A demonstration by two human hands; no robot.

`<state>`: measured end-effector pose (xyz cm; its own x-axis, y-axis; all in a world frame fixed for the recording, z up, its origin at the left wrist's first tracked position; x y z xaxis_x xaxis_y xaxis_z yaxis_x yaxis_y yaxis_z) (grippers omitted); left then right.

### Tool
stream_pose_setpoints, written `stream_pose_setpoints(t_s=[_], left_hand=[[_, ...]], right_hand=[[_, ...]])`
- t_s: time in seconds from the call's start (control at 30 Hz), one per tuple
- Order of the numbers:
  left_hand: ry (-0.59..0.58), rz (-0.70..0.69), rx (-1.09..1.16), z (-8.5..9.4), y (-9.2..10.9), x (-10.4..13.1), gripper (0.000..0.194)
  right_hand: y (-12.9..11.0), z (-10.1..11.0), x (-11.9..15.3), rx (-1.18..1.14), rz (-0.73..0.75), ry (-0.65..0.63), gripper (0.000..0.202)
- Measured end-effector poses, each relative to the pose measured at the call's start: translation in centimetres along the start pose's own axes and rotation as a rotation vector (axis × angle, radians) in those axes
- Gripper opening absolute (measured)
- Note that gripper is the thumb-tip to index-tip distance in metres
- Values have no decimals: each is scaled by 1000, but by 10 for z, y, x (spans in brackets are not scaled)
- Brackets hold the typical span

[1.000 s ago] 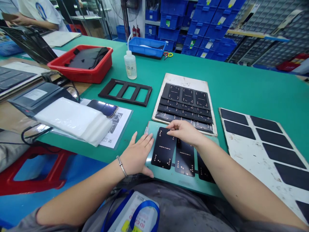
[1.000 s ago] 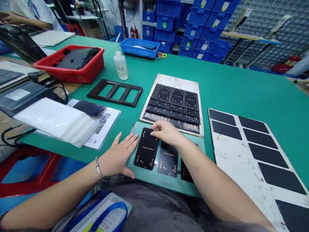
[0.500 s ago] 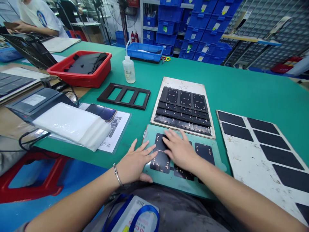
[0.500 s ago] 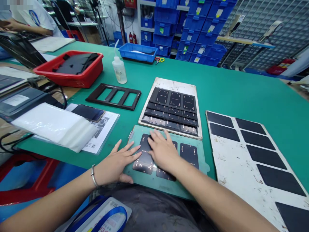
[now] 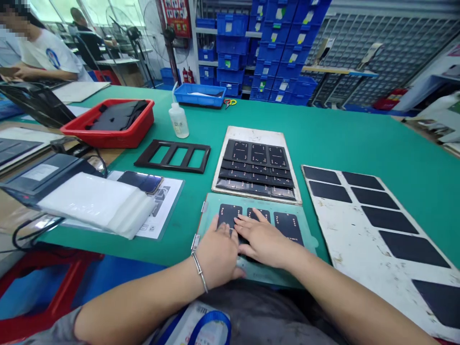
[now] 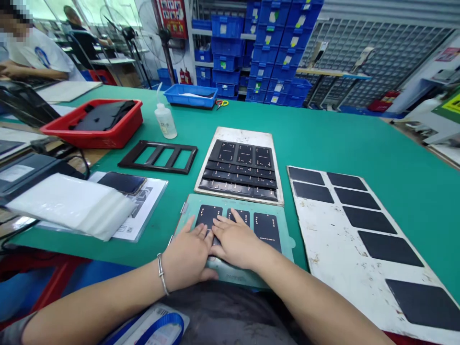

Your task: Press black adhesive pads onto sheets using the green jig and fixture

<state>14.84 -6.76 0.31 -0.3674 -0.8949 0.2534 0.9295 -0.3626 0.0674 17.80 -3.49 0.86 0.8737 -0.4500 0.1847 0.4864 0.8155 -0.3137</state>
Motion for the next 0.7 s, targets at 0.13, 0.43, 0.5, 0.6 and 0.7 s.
stream_pose_setpoints(t_s=[0.13, 0.43, 0.5, 0.6, 0.7], left_hand=[[-23, -25, -49, -4, 23, -5, 104], [-160, -84, -127, -20, 33, -16, 104], [-152, -83, -129, -18, 33, -17, 101], [-128, -76, -114, -19, 35, -18, 99], [-114, -63, -98, -22, 36, -18, 97]], right_hand=[[59, 34, 45, 26, -252, 191, 47], [156, -3, 112, -122, -785, 48, 100], [154, -5, 109, -140, -801, 36, 103], [148, 1, 104, -56, -838, 41, 106], [144, 13, 105, 46, -880, 69, 108]])
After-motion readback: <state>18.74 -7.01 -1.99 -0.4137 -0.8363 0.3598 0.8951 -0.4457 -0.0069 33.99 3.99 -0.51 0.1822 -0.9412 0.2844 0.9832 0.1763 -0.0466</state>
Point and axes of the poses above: each hand's wrist, its own x-axis away from the middle knuckle, its own z-axis out of the back of the hand, y = z × x, the point moved 9 cm from there along -x, towards the middle knuckle, and after that the axes turned 5 degrees about -z, right-handed, at the moved point
